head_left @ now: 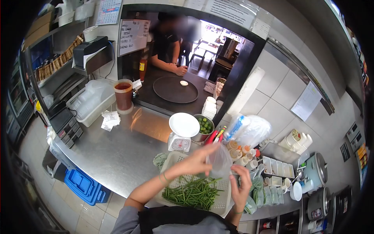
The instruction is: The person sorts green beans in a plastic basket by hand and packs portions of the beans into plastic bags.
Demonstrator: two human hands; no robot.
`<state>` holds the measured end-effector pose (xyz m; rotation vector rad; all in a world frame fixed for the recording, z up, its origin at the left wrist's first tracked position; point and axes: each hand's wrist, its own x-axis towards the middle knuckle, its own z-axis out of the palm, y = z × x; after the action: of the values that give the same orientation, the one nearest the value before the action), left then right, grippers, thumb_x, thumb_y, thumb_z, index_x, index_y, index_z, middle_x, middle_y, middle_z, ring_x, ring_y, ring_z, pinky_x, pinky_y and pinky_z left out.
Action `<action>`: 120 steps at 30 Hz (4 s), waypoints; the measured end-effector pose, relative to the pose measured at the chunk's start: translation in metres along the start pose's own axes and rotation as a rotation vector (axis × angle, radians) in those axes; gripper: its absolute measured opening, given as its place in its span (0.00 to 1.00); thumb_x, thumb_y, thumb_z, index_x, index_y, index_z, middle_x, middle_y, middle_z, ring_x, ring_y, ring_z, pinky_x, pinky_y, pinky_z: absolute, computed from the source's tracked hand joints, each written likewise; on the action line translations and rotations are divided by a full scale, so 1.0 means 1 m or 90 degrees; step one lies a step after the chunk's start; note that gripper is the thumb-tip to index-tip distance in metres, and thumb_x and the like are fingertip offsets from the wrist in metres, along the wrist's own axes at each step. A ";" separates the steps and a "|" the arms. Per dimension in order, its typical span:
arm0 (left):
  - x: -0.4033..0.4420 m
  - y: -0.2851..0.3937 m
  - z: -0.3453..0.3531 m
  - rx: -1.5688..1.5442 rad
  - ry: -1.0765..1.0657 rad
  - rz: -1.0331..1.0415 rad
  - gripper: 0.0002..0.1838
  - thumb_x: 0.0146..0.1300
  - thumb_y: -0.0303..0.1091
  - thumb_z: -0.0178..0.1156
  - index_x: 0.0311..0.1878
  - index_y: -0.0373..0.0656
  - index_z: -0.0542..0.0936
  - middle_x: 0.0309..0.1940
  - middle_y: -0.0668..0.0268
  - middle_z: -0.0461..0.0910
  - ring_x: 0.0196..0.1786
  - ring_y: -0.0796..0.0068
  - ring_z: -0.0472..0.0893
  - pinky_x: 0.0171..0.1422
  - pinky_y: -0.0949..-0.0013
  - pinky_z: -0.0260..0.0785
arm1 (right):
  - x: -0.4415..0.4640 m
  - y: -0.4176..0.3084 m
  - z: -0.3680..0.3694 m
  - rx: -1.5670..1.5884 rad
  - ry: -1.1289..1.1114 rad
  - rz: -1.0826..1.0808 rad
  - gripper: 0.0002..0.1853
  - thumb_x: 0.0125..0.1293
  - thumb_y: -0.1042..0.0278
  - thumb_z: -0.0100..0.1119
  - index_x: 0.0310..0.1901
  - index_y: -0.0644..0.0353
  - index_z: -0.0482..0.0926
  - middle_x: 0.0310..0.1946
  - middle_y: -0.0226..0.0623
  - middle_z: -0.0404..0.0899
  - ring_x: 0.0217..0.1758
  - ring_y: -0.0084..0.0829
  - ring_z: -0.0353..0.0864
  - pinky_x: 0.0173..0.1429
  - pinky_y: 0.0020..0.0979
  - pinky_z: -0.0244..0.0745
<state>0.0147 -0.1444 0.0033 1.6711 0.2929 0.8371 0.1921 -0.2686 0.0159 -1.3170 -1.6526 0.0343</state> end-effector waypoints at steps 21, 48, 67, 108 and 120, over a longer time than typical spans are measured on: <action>-0.010 -0.086 -0.057 0.366 0.272 0.039 0.33 0.53 0.16 0.57 0.65 0.42 0.66 0.71 0.52 0.53 0.28 0.79 0.78 0.32 0.75 0.73 | -0.091 0.094 0.058 -0.248 -0.572 0.142 0.46 0.43 0.60 0.73 0.66 0.52 0.59 0.61 0.48 0.63 0.66 0.48 0.60 0.63 0.52 0.59; -0.094 -0.106 0.020 0.275 0.117 -0.193 0.19 0.60 0.23 0.55 0.56 0.41 0.73 0.37 0.61 0.75 0.37 0.67 0.78 0.39 0.68 0.71 | -0.064 0.129 0.082 0.167 -0.574 0.220 0.36 0.45 0.64 0.63 0.58 0.56 0.61 0.50 0.45 0.72 0.56 0.42 0.71 0.64 0.46 0.56; -0.067 -0.125 0.022 0.284 0.084 -0.190 0.18 0.64 0.32 0.55 0.56 0.37 0.74 0.43 0.60 0.74 0.43 0.70 0.75 0.43 0.71 0.68 | -0.091 0.119 0.125 0.950 -0.132 0.841 0.16 0.61 0.69 0.60 0.50 0.61 0.74 0.42 0.34 0.79 0.43 0.29 0.80 0.48 0.34 0.77; -0.098 -0.140 0.054 -0.729 0.384 -0.460 0.26 0.72 0.52 0.36 0.58 0.41 0.70 0.53 0.64 0.74 0.53 0.72 0.73 0.58 0.67 0.65 | -0.074 0.080 0.135 0.998 0.066 0.611 0.16 0.61 0.76 0.57 0.52 0.62 0.71 0.42 0.39 0.78 0.45 0.33 0.78 0.54 0.36 0.75; -0.093 -0.139 0.072 -0.794 0.461 -0.380 0.29 0.72 0.56 0.31 0.56 0.43 0.71 0.55 0.66 0.72 0.58 0.70 0.71 0.64 0.64 0.60 | -0.066 0.059 0.129 0.926 0.119 0.510 0.23 0.59 0.81 0.57 0.57 0.64 0.67 0.36 0.35 0.75 0.42 0.28 0.76 0.51 0.32 0.74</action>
<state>0.0298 -0.2142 -0.1640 0.0616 0.5663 0.8401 0.1416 -0.2282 -0.1262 -0.6373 -0.4706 1.2742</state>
